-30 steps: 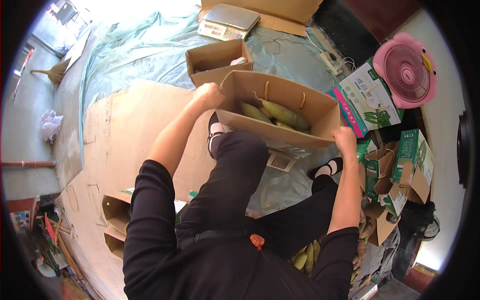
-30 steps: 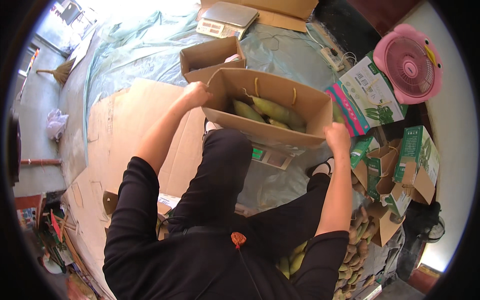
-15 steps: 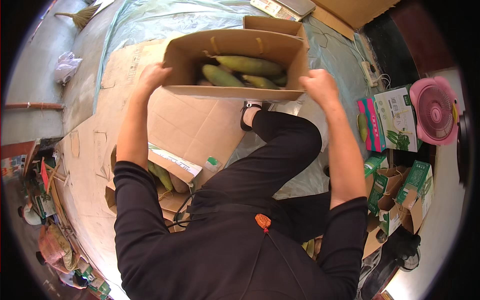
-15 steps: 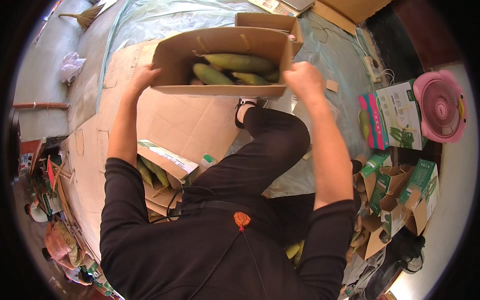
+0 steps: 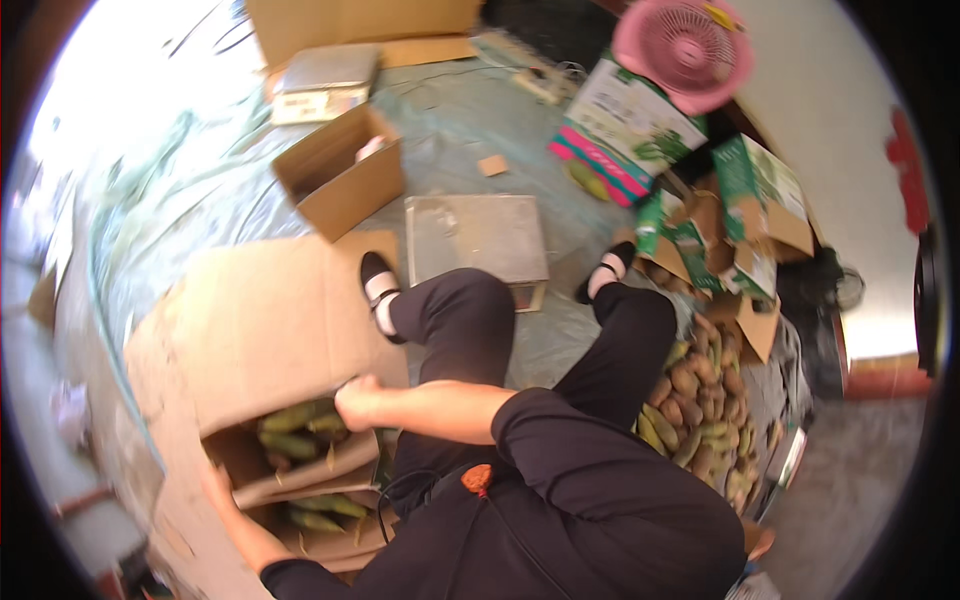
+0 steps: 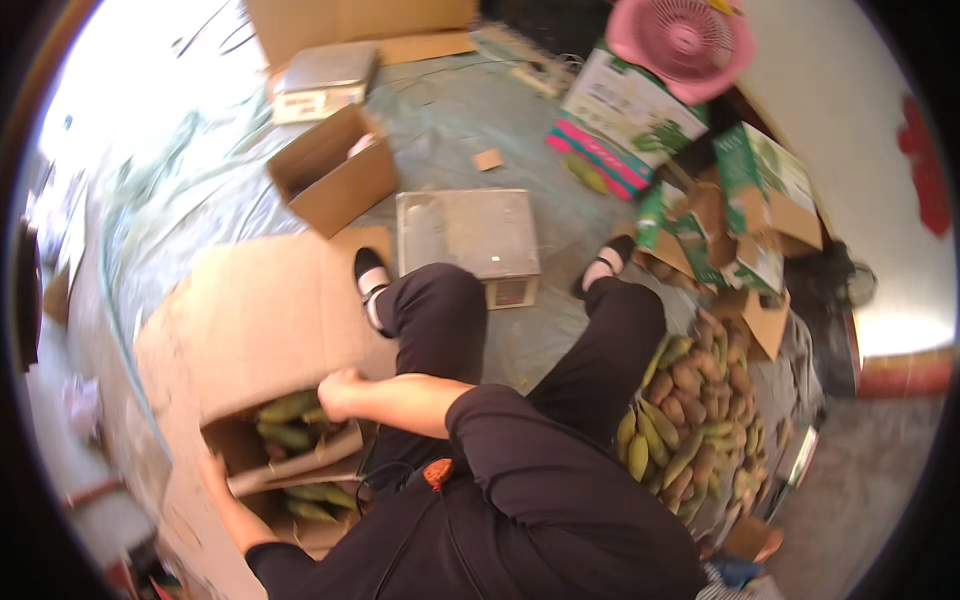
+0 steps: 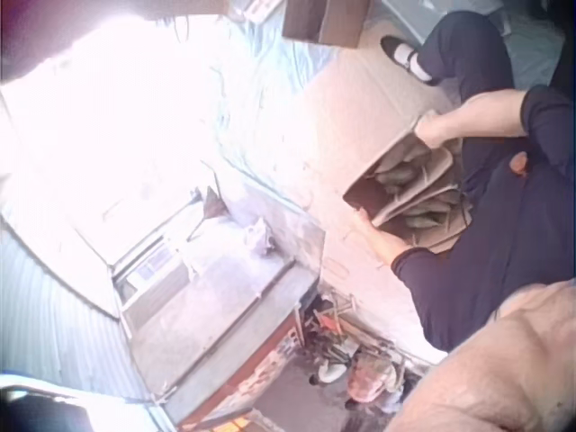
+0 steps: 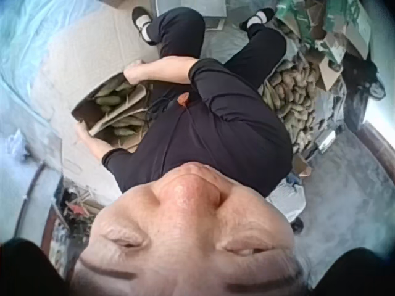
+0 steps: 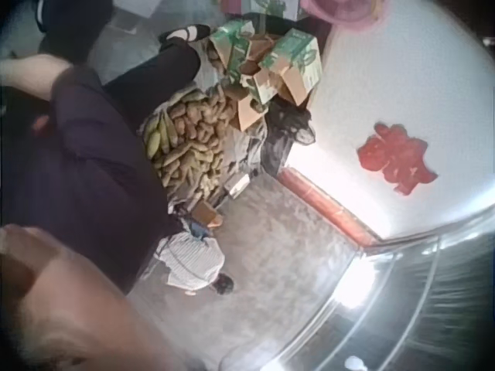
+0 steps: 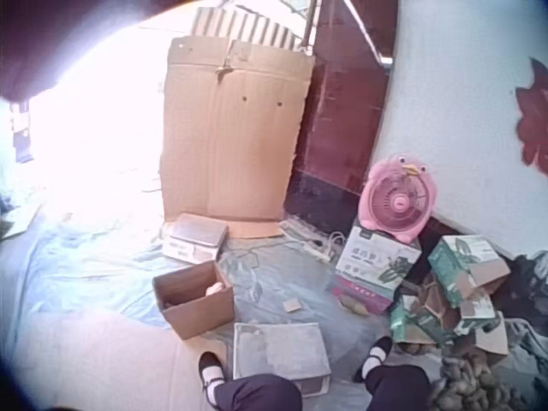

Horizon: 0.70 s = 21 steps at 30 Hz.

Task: Sort and pack large vegetables into paper bags and cardboard boxes.

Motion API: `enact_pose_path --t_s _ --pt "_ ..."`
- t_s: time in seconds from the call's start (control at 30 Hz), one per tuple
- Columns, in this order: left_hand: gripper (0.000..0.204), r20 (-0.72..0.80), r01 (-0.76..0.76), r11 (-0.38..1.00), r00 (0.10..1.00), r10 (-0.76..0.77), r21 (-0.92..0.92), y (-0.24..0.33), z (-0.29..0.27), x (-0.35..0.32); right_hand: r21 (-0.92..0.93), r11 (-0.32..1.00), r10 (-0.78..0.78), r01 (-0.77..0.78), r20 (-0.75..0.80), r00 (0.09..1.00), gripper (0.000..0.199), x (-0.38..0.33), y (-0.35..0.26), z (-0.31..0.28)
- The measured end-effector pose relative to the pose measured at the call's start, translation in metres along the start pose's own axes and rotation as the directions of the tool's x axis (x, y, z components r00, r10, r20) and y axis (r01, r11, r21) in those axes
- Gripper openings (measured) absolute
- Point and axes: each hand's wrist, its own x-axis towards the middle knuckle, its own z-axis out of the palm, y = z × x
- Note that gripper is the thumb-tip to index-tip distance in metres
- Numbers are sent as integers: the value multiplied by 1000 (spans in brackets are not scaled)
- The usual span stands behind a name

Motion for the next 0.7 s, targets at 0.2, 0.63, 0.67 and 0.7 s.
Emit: enact_pose_path --t_s 0.2,0.63,0.67,0.7 --pt "32 3 277 946 960 -281 -167 2 -8 -17 78 984 -138 158 -218 966 20 4 5 -40" --pt "32 -481 -579 607 808 340 -544 325 -197 -7 357 655 50 666 -900 434 15 -143 200 -159" --pt "31 -494 -628 547 776 392 -553 348 -205 -13 472 621 153 625 -856 495 15 -167 215 -163" --pt "30 -506 -676 474 736 449 -564 376 -213 -21 582 579 260 571 -795 548 16 -199 231 -163"
